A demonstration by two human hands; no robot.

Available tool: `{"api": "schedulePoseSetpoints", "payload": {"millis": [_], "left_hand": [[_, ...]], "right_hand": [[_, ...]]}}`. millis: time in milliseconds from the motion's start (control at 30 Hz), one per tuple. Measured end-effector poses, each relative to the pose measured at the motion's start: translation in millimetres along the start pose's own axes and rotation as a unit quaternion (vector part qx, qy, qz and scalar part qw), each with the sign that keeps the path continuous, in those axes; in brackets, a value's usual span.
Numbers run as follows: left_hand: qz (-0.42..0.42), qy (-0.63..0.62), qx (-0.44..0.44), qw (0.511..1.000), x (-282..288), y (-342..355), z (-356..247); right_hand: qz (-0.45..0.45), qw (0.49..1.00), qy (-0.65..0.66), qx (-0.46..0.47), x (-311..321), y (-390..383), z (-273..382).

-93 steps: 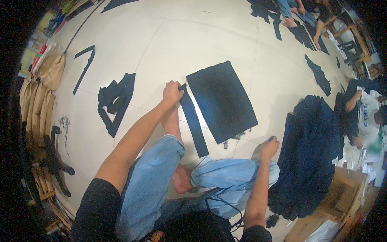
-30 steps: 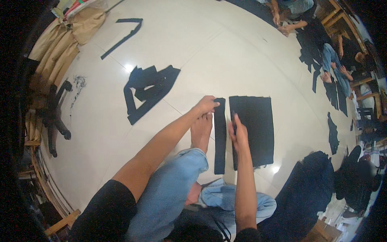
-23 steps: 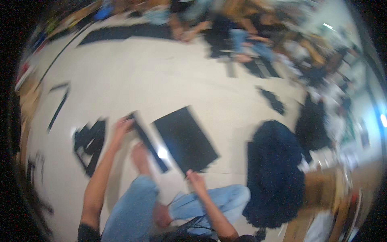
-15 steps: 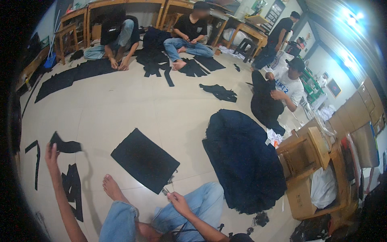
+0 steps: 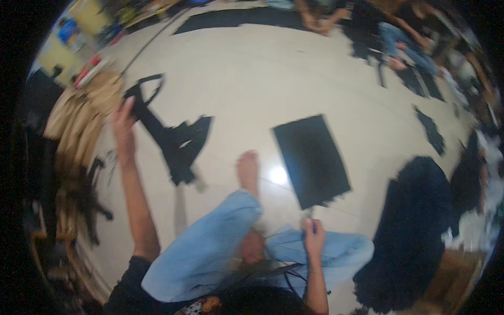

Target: The person sits on the floor and uses a utility knife to cut strips from a piece of black fabric. They repeatedly measure, cut, and fold the fabric pieces while working on the floor.

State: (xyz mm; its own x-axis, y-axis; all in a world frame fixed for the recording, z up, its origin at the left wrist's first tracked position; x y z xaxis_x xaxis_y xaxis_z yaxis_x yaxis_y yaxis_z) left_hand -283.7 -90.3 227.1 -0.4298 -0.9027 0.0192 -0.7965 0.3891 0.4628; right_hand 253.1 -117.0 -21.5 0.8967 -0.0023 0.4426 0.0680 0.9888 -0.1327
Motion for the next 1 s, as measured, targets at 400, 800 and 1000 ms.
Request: {"api": "schedulePoseSetpoints", "payload": {"millis": [400,800,1000], "left_hand": [[-0.039,0.287,0.133,0.948,17,11,205],[0.575,0.201,-0.134,0.781,-151,-235,133],[0.706,0.197,-0.247,0.633,-207,-281,130]], "right_hand": [[0.012,0.998,0.036,-0.047,6,13,-4],[-0.053,0.964,-0.228,0.126,73,171,-23],[0.04,0.917,-0.289,0.272,33,196,-9]]}}
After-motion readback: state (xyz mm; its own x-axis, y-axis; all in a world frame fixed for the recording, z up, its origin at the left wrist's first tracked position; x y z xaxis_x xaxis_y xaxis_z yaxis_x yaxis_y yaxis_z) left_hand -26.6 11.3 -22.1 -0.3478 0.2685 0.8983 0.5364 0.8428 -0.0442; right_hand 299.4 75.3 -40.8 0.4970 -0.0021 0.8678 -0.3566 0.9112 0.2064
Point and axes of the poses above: each hand's wrist, its own y-axis towards the middle knuckle, its own x-axis out of the back of the hand, z = x × y, the point moved 1 cm from there along y, towards the middle knuckle, and after that the axes turned 6 degrees about -z, right-handed, at the moved point
